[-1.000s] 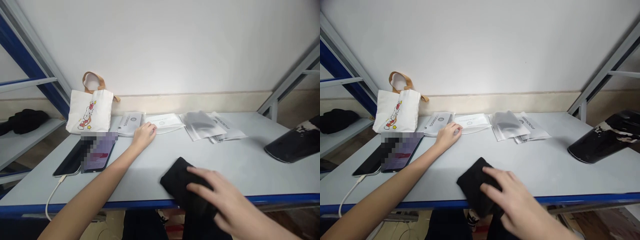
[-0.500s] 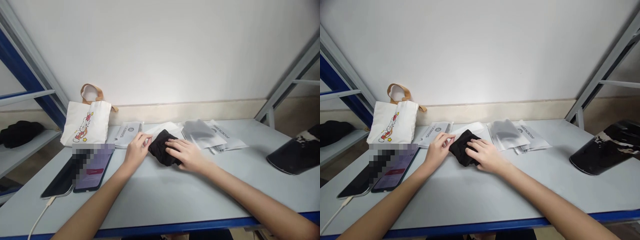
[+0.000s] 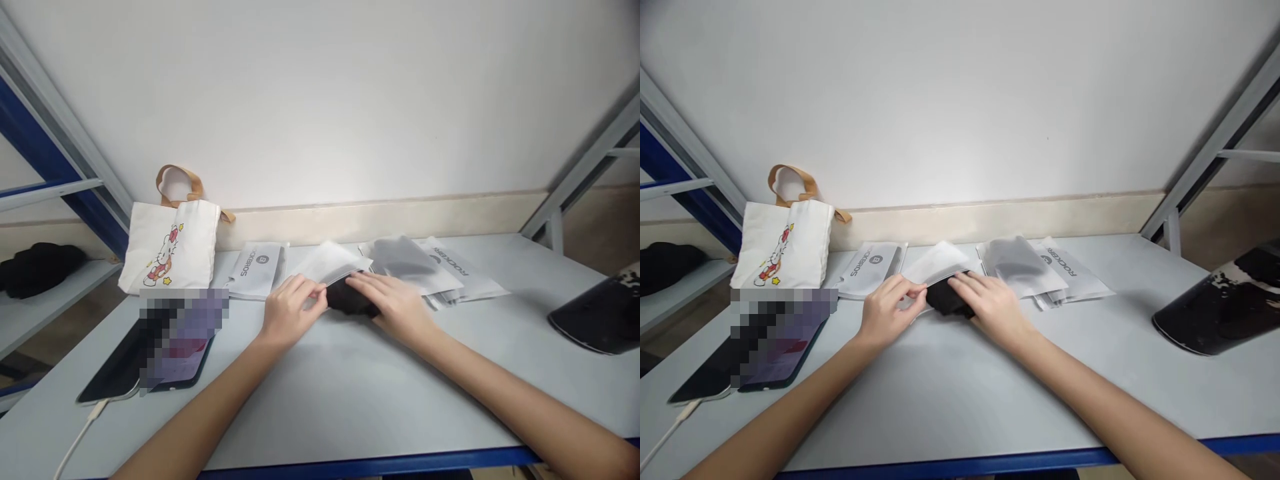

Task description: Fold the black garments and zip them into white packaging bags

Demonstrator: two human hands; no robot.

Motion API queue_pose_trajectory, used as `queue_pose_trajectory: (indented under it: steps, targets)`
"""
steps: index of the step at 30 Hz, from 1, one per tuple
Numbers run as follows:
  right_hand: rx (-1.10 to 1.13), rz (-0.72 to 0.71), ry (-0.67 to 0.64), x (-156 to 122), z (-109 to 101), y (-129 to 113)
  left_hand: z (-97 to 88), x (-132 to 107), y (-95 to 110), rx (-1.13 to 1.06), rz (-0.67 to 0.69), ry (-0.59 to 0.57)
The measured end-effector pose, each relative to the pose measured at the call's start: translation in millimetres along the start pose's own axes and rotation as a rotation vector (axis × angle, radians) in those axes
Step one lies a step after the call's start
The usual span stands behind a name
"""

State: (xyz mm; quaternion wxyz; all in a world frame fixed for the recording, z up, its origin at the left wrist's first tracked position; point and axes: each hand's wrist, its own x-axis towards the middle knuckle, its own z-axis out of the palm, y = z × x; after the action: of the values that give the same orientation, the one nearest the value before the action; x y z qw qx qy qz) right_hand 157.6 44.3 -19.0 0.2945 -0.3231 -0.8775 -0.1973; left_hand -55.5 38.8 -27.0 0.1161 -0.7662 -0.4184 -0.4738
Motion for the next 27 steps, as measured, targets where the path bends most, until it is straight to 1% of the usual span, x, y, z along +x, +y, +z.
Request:
queue_pose_trajectory:
  steps: [2, 3, 4, 5, 6, 8, 10, 11, 13, 15, 16, 18, 20, 22, 23, 27]
  targets:
    - [0.018, -0.158, 0.016, 0, 2, -9, -1.7, 1, 3, 0.01, 0.024, -0.034]
    - [0.03, -0.219, 0.027, 0, 3, -12, -2.9, 1, 4, 0.011, 0.03, -0.049]
    - [0.044, -0.248, 0.034, 1, 5, -12, -3.9, 2, 6, 0.009, 0.035, -0.05]
    - [0.062, -0.243, 0.03, 2, 7, -11, -4.4, 2, 7, 0.0, 0.032, -0.036]
    - [0.082, -0.209, 0.007, 3, 9, -7, -4.4, 2, 9, -0.02, 0.016, -0.014]
    - [0.108, -0.067, -0.058, 4, 13, 2, -2.2, 1, 16, -0.074, -0.025, 0.033]
    - [0.111, 0.066, -0.105, 3, 17, 6, 1.8, 0, 23, -0.115, -0.025, 0.044]
    - [0.121, 0.078, -0.116, 3, 19, 6, 3.9, -1, 27, -0.128, -0.006, 0.034]
    - [0.186, 0.006, -0.133, 3, 22, 1, 6.7, -3, 34, -0.153, 0.017, 0.012]
    - [0.288, -0.071, -0.182, 3, 26, -5, 7.4, -5, 38, -0.197, -0.044, -0.012]
    - [0.329, -0.061, -0.203, 4, 27, -5, 7.3, -6, 39, -0.222, -0.079, -0.024]
    - [0.369, 0.033, -0.21, 4, 30, -2, 7.1, -7, 41, -0.268, -0.114, -0.045]
    - [0.372, 0.104, -0.182, 3, 30, 3, 7.3, -8, 42, -0.321, -0.086, -0.075]
    - [0.373, 0.089, -0.176, 1, 28, 5, 7.4, -7, 42, -0.386, -0.073, -0.105]
    - [0.381, 0.069, -0.193, 0, 27, 4, 7.2, -7, 42, -0.42, -0.085, -0.121]
    - [0.465, 0.051, -0.272, 1, 23, -7, 3.7, -5, 45, -0.526, -0.195, -0.201]
